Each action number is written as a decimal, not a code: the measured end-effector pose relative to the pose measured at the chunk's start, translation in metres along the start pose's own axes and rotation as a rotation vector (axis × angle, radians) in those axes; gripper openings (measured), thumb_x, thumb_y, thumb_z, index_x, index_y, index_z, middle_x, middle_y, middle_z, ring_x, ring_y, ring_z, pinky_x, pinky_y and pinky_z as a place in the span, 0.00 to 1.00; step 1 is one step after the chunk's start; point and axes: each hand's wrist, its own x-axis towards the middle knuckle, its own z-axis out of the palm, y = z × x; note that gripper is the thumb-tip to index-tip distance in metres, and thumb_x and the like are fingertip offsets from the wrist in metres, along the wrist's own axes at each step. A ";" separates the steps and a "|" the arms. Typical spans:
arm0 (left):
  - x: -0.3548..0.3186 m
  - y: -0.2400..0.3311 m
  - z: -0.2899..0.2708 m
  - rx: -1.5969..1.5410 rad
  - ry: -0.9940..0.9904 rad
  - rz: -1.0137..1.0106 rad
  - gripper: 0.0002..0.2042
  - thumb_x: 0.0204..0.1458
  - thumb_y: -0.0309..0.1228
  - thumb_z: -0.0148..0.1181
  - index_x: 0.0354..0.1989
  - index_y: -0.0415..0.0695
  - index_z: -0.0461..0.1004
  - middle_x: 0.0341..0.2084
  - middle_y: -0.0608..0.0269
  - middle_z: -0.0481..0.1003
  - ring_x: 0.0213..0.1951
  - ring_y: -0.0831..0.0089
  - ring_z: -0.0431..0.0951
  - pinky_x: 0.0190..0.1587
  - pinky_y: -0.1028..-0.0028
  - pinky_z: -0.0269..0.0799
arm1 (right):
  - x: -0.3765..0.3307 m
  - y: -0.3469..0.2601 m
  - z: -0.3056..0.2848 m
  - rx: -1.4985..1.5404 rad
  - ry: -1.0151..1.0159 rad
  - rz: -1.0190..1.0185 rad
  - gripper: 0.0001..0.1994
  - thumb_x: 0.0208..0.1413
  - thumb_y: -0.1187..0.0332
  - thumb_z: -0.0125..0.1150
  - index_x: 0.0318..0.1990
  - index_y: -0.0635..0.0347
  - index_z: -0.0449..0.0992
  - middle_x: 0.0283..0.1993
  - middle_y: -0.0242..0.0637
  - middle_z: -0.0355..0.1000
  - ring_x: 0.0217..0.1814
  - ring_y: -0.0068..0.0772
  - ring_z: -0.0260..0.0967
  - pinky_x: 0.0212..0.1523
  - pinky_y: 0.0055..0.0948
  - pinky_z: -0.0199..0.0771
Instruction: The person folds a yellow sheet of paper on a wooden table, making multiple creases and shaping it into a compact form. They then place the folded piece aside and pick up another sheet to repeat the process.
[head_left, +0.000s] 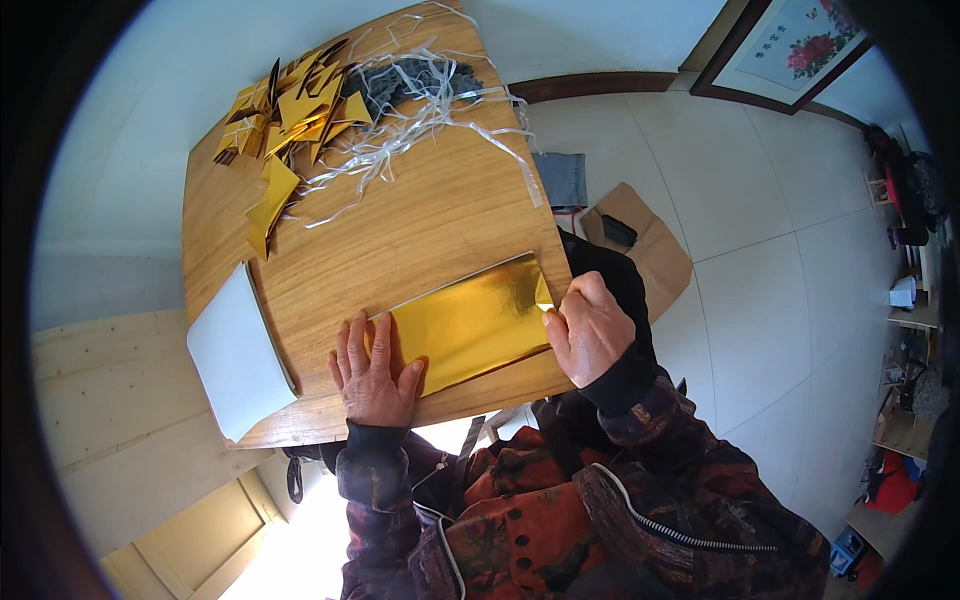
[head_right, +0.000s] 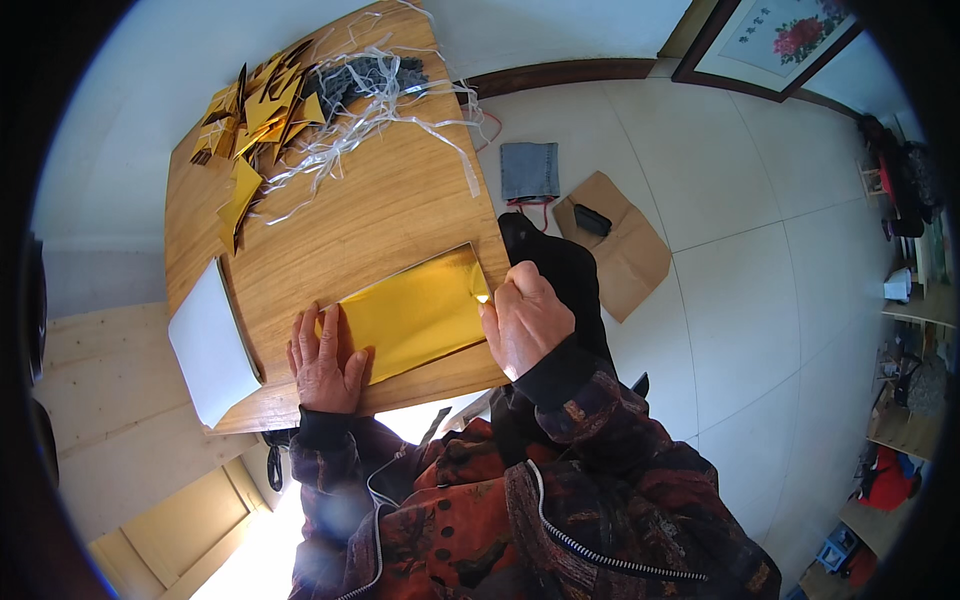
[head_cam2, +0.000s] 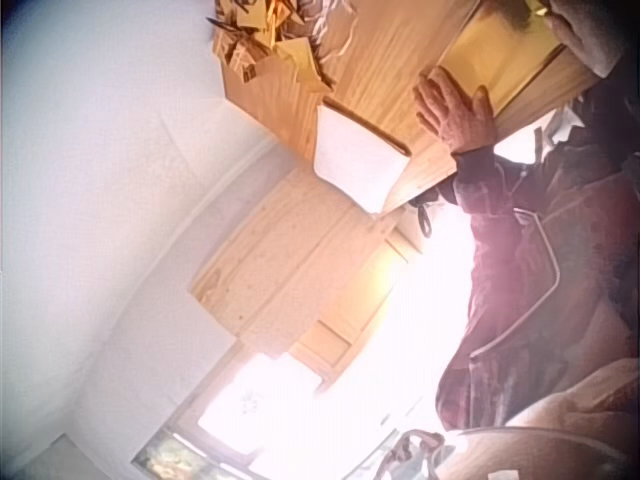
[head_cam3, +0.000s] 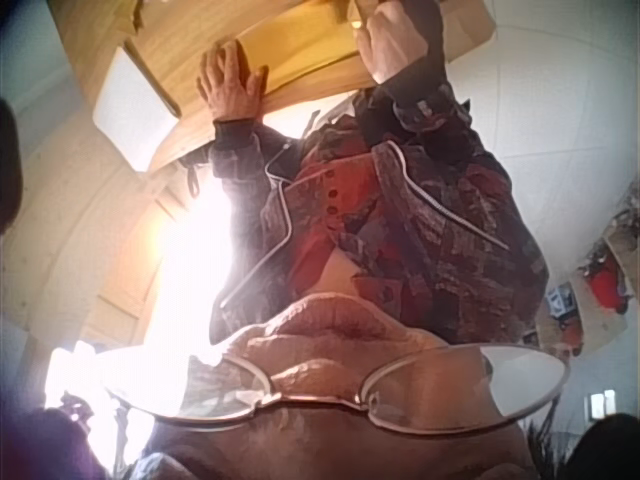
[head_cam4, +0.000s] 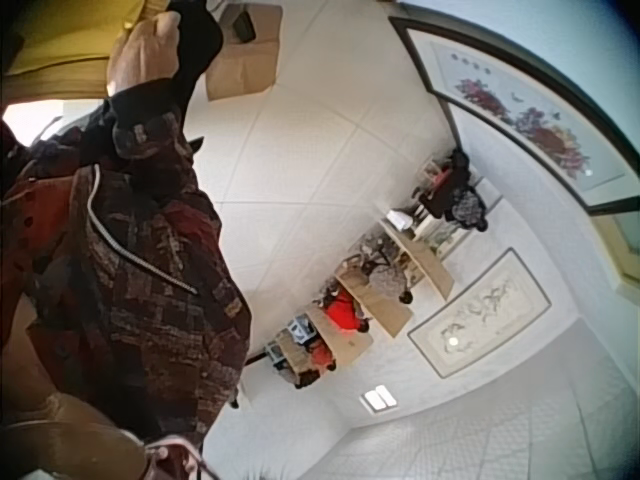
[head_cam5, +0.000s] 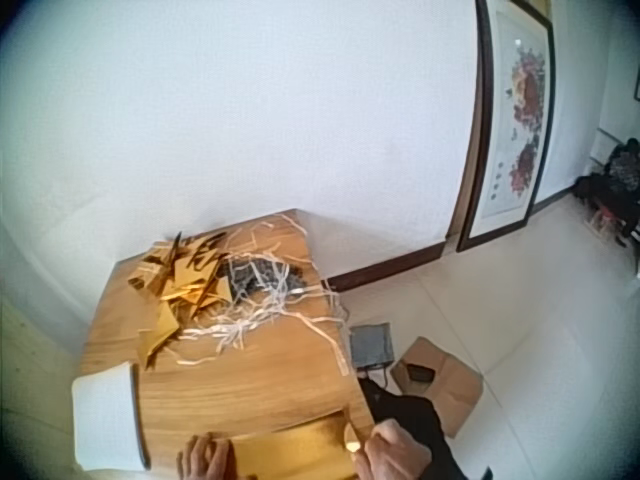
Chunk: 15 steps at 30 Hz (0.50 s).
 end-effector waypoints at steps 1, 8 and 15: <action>0.000 0.000 0.000 0.002 0.001 0.001 0.34 0.51 0.51 0.58 0.66 0.53 0.61 0.66 0.53 0.55 0.69 0.50 0.50 0.67 0.48 0.41 | 0.000 0.000 0.000 0.001 -0.004 -0.004 0.12 0.47 0.72 0.66 0.25 0.64 0.66 0.37 0.40 0.63 0.35 0.42 0.68 0.31 0.35 0.72; 0.000 0.000 0.000 0.003 0.010 0.002 0.33 0.50 0.49 0.60 0.66 0.53 0.61 0.66 0.54 0.55 0.68 0.51 0.50 0.67 0.48 0.42 | 0.001 0.000 0.000 -0.005 -0.004 0.004 0.11 0.47 0.72 0.65 0.24 0.64 0.66 0.37 0.41 0.65 0.33 0.43 0.69 0.31 0.35 0.72; 0.001 0.001 0.000 -0.008 0.026 0.005 0.34 0.48 0.45 0.63 0.65 0.53 0.62 0.66 0.54 0.56 0.68 0.51 0.51 0.67 0.49 0.43 | 0.001 0.000 0.002 -0.024 0.013 -0.011 0.11 0.47 0.72 0.65 0.24 0.64 0.66 0.36 0.41 0.65 0.33 0.44 0.69 0.30 0.36 0.72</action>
